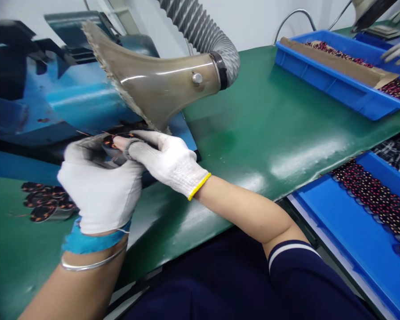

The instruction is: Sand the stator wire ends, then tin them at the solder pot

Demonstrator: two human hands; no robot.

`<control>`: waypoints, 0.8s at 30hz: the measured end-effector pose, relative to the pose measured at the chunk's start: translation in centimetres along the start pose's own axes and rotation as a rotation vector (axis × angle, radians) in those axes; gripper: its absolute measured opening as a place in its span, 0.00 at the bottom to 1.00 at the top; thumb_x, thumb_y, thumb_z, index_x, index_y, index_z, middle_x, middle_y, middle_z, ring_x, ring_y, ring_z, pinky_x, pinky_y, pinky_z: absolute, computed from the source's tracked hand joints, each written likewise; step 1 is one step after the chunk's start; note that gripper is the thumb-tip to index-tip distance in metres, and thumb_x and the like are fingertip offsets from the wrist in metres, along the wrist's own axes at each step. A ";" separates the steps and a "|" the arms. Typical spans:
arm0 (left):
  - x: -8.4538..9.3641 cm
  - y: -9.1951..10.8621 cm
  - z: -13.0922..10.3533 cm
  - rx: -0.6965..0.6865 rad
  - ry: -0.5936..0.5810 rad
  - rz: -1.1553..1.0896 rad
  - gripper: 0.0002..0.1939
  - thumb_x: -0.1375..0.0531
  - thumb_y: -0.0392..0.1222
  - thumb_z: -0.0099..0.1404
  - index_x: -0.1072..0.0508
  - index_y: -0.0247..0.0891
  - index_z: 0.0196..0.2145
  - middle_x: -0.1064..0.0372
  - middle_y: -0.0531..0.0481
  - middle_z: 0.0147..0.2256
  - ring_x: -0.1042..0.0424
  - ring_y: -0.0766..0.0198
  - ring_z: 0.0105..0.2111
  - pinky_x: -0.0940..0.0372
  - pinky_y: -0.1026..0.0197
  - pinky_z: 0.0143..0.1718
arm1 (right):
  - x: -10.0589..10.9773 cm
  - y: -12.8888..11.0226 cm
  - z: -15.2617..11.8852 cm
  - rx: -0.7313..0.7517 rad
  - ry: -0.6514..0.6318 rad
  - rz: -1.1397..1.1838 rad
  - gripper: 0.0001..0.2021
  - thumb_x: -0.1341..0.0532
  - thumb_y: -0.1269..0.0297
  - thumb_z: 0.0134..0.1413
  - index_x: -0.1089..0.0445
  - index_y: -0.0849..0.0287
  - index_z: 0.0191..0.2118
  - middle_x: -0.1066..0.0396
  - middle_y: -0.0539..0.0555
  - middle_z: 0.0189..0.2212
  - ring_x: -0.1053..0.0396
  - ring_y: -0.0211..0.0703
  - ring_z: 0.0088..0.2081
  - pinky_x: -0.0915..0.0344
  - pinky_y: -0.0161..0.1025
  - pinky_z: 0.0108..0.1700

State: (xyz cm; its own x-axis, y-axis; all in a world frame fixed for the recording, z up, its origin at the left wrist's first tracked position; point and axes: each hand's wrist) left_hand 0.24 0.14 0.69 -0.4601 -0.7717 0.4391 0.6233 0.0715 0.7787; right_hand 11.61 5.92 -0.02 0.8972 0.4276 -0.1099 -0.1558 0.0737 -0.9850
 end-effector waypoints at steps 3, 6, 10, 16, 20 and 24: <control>-0.3 0.0 -0.1 0.013 -0.026 -0.054 0.24 0.27 0.52 0.53 0.22 0.36 0.44 0.24 0.49 0.34 0.22 0.58 0.36 0.20 0.45 0.50 | 0.4 -0.2 -0.1 -0.064 -0.086 0.193 0.22 0.21 0.52 0.60 0.15 0.60 0.53 0.13 0.55 0.54 0.19 0.54 0.64 0.24 0.44 0.71; -0.2 -0.4 -0.6 -0.022 -0.014 -0.095 0.26 0.26 0.52 0.53 0.22 0.36 0.46 0.20 0.46 0.39 0.19 0.56 0.39 0.19 0.46 0.50 | 0.4 -0.9 -0.7 -0.098 -0.066 0.232 0.20 0.17 0.55 0.53 0.15 0.57 0.48 0.12 0.53 0.51 0.18 0.56 0.62 0.23 0.47 0.71; 1.1 -1.7 -2.3 -0.089 0.023 -0.180 0.29 0.25 0.53 0.52 0.24 0.42 0.49 0.18 0.44 0.46 0.16 0.50 0.47 0.19 0.45 0.54 | 0.0 -1.3 -2.4 -0.079 -0.092 0.220 0.25 0.17 0.58 0.48 0.16 0.59 0.52 0.14 0.58 0.53 0.16 0.56 0.57 0.19 0.47 0.65; 6.2 -5.6 -4.1 0.354 -0.255 -0.577 0.33 0.22 0.58 0.55 0.24 0.54 0.56 0.17 0.45 0.52 0.14 0.47 0.47 0.16 0.42 0.52 | -0.2 -0.9 -4.4 0.073 -0.229 -0.048 0.23 0.18 0.56 0.48 0.15 0.54 0.50 0.16 0.58 0.52 0.17 0.54 0.55 0.20 0.49 0.63; 11.5 -10.5 -4.1 0.439 -0.278 -0.475 0.38 0.30 0.76 0.59 0.23 0.53 0.60 0.17 0.38 0.56 0.15 0.40 0.53 0.18 0.36 0.55 | -0.3 -0.4 -4.9 0.060 -0.266 -0.086 0.22 0.19 0.53 0.50 0.15 0.53 0.50 0.17 0.59 0.48 0.18 0.56 0.51 0.20 0.52 0.57; 17.6 -16.3 -3.7 0.469 -0.136 -0.016 0.45 0.23 0.68 0.46 0.23 0.41 0.56 0.16 0.37 0.53 0.16 0.38 0.54 0.23 0.36 0.64 | -0.3 0.0 -5.2 0.025 -0.229 -0.116 0.22 0.21 0.52 0.53 0.15 0.52 0.52 0.18 0.60 0.48 0.20 0.58 0.50 0.22 0.54 0.54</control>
State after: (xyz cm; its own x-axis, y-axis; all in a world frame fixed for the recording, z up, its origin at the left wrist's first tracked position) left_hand -15.68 -16.99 -5.90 -0.5654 -0.6877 0.4554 0.2777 0.3612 0.8902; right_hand 13.49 1.13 -0.72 0.7933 0.6076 0.0390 -0.0703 0.1550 -0.9854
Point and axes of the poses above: each hand's wrist, its own z-axis towards the middle knuckle, its own x-axis out of the back of the hand, y = z × x
